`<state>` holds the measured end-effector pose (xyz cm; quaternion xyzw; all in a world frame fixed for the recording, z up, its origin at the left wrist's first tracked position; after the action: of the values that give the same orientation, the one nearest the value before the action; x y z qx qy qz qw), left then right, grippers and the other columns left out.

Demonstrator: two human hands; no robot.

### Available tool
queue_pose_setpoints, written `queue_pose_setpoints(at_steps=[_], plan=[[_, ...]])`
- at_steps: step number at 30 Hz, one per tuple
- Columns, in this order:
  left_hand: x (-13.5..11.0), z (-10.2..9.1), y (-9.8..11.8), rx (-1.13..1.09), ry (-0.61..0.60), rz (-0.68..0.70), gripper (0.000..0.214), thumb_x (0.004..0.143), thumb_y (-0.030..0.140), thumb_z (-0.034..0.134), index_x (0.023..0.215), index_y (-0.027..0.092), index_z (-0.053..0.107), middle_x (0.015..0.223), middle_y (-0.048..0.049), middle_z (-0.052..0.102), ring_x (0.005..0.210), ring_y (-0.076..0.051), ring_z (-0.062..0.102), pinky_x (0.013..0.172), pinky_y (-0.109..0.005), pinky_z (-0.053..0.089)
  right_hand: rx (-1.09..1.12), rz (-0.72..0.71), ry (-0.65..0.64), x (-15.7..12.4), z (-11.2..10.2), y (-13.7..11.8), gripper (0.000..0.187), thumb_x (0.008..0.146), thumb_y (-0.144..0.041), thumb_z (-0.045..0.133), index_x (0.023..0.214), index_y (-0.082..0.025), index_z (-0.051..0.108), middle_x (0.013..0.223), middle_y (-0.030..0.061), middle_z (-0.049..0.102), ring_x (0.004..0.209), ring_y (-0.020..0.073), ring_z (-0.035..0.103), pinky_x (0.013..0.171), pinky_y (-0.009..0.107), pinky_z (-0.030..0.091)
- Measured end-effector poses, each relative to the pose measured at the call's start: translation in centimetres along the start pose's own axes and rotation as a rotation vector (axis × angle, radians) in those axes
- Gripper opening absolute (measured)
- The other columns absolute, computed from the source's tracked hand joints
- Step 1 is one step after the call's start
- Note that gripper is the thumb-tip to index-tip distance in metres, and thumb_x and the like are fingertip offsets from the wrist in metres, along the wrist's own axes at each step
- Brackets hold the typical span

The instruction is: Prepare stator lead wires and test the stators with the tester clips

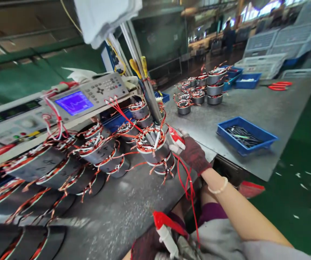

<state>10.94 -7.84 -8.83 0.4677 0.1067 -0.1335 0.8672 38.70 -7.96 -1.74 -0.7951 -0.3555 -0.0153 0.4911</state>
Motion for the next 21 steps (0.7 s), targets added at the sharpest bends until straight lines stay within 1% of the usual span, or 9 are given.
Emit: queue_pose_setpoints(at_steps=[3, 5, 7, 9, 10, 12, 15, 18, 21], plan=[[-0.8, -0.3, 0.4, 0.001, 0.012, -0.014, 0.042, 0.084, 0.057, 0.081, 0.104, 0.020, 0.084, 0.104, -0.0146, 0.081, 0.108, -0.035, 0.075, 0.098, -0.046, 0.057, -0.117, -0.098, 0.042, -0.4, -0.8, 0.8, 0.064, 0.094, -0.053, 0.065, 0.147, -0.018, 0.062, 0.139, 0.0179, 0.072, 0.129, 0.0365, 0.068, 0.111, 0.052, 0.055], [-1.8, -0.5, 0.6, -0.009, 0.041, -0.003, 0.043, 0.085, 0.057, 0.080, 0.103, 0.019, 0.084, 0.104, -0.0156, 0.081, 0.107, -0.035, 0.076, 0.096, -0.045, 0.058, -0.195, -0.104, 0.029, -1.3, -1.1, 2.0, 0.057, 0.096, -0.048, 0.062, 0.143, -0.015, 0.064, 0.138, 0.0188, 0.072, 0.129, 0.0362, 0.068, 0.112, 0.051, 0.053], [-2.9, -0.6, 0.7, -0.026, 0.081, 0.023, 0.038, 0.084, 0.053, 0.084, 0.103, 0.020, 0.083, 0.104, -0.0146, 0.081, 0.106, -0.034, 0.076, 0.093, -0.042, 0.058, -0.314, -0.053, -0.055, -2.5, -1.1, 3.3, 0.053, 0.099, -0.044, 0.058, 0.142, -0.013, 0.065, 0.134, 0.0192, 0.074, 0.126, 0.0353, 0.069, 0.110, 0.048, 0.054], [-3.7, -0.6, 0.8, -0.080, 0.128, 0.075, 0.034, 0.081, 0.044, 0.089, 0.103, 0.020, 0.082, 0.101, -0.0128, 0.081, 0.099, -0.031, 0.077, 0.089, -0.039, 0.059, -0.412, 0.003, -0.161, -3.6, -1.0, 4.4, 0.050, 0.100, -0.039, 0.056, 0.142, -0.012, 0.065, 0.132, 0.0189, 0.074, 0.125, 0.0343, 0.069, 0.110, 0.046, 0.053], [-4.0, -0.7, 0.8, -0.113, 0.154, 0.104, 0.032, 0.080, 0.041, 0.090, 0.103, 0.020, 0.082, 0.098, -0.0122, 0.080, 0.095, -0.029, 0.078, 0.085, -0.038, 0.059, -0.437, 0.026, -0.201, -4.0, -0.9, 4.8, 0.049, 0.100, -0.037, 0.056, 0.142, -0.012, 0.065, 0.133, 0.0190, 0.074, 0.126, 0.0341, 0.069, 0.111, 0.046, 0.052], [-4.3, -0.9, 0.8, -0.161, 0.212, 0.153, 0.031, 0.081, 0.038, 0.091, 0.101, 0.017, 0.081, 0.093, -0.0121, 0.079, 0.086, -0.027, 0.077, 0.079, -0.036, 0.059, -0.445, 0.052, -0.240, -4.1, -0.7, 4.9, 0.049, 0.099, -0.034, 0.057, 0.141, -0.012, 0.066, 0.136, 0.0190, 0.073, 0.127, 0.0338, 0.068, 0.112, 0.045, 0.051], [-4.4, -1.1, 1.1, -0.151, 0.284, 0.181, 0.033, 0.082, 0.036, 0.091, 0.105, 0.015, 0.081, 0.094, -0.0131, 0.079, 0.085, -0.026, 0.077, 0.078, -0.036, 0.059, -0.436, 0.071, -0.272, -3.1, -0.2, 4.5, 0.048, 0.099, -0.038, 0.057, 0.140, -0.014, 0.067, 0.135, 0.0184, 0.074, 0.125, 0.0335, 0.069, 0.108, 0.044, 0.052], [-4.3, -1.1, 1.5, -0.188, 0.343, 0.210, 0.035, 0.078, 0.035, 0.094, 0.105, 0.015, 0.082, 0.094, -0.0113, 0.080, 0.085, -0.023, 0.076, 0.079, -0.033, 0.058, -0.431, 0.093, -0.299, -2.3, -0.1, 4.1, 0.050, 0.102, -0.046, 0.056, 0.140, -0.017, 0.067, 0.130, 0.0164, 0.075, 0.118, 0.0322, 0.072, 0.102, 0.043, 0.055], [-4.2, -2.0, 1.6, -0.265, 0.445, 0.242, 0.043, 0.075, 0.038, 0.096, 0.109, 0.016, 0.082, 0.091, -0.0096, 0.080, 0.081, -0.021, 0.075, 0.074, -0.029, 0.058, -0.434, 0.062, -0.284, -3.4, -0.9, 3.8, 0.055, 0.103, -0.055, 0.054, 0.142, -0.018, 0.066, 0.130, 0.0154, 0.075, 0.117, 0.0326, 0.072, 0.101, 0.044, 0.056]])
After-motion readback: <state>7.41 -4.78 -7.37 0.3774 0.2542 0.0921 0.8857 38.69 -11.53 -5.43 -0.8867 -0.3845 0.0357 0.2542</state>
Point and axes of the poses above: each hand's wrist, its own x-axis towards the middle knuckle, its own z-axis out of the palm, y = z × x, the point moved 4 cm from there along x, towards the middle knuckle
